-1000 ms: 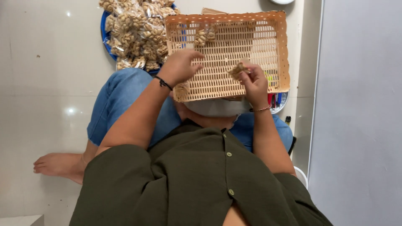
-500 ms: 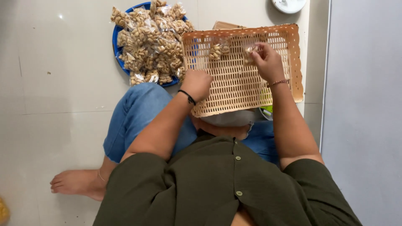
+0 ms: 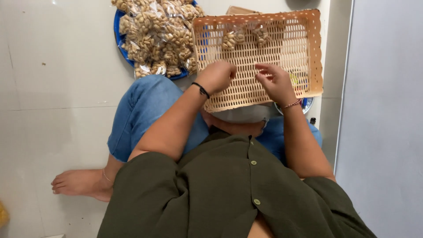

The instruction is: Sealing small plastic bags of snacks by folding the tops and stapling them shut.

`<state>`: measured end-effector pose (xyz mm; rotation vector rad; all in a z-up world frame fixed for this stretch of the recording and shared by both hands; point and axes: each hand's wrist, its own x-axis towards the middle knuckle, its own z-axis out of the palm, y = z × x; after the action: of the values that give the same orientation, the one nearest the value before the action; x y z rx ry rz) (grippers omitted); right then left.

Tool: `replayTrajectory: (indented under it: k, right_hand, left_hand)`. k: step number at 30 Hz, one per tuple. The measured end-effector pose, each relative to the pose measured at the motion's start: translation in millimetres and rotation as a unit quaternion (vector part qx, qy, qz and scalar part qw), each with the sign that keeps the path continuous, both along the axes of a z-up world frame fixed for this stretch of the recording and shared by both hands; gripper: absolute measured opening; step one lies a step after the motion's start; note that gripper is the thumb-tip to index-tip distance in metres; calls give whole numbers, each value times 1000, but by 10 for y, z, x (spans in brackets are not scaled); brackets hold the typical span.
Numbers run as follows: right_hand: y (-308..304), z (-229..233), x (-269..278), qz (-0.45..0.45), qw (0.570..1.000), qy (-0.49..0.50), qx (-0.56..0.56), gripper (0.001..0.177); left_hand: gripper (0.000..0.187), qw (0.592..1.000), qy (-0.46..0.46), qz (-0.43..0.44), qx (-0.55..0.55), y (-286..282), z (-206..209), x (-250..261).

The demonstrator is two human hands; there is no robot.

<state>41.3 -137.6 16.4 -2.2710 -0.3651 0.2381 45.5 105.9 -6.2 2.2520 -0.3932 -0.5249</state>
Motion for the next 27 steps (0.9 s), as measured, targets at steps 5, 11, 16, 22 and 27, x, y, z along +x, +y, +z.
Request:
replayTrajectory:
  k: [5, 11, 16, 22, 27]
  right_hand:
    - [167, 111, -294, 27, 993, 79, 82, 51]
    - [165, -5, -354, 11, 992, 35, 117, 56]
    - [228, 98, -461, 2, 994, 9, 108, 42]
    - [295, 341, -510, -69, 975, 0, 211, 28]
    - [288, 201, -506, -73, 959, 47, 270, 24]
  left_hand:
    - [10, 959, -44, 69, -272, -53, 170, -22]
    - [17, 867, 97, 18, -489, -23, 257, -108]
    - [15, 851, 100, -3, -515, -14, 222, -96]
    - [40, 898, 59, 27, -435, -126, 61, -94]
    - [22, 891, 2, 125, -436, -279, -82, -82]
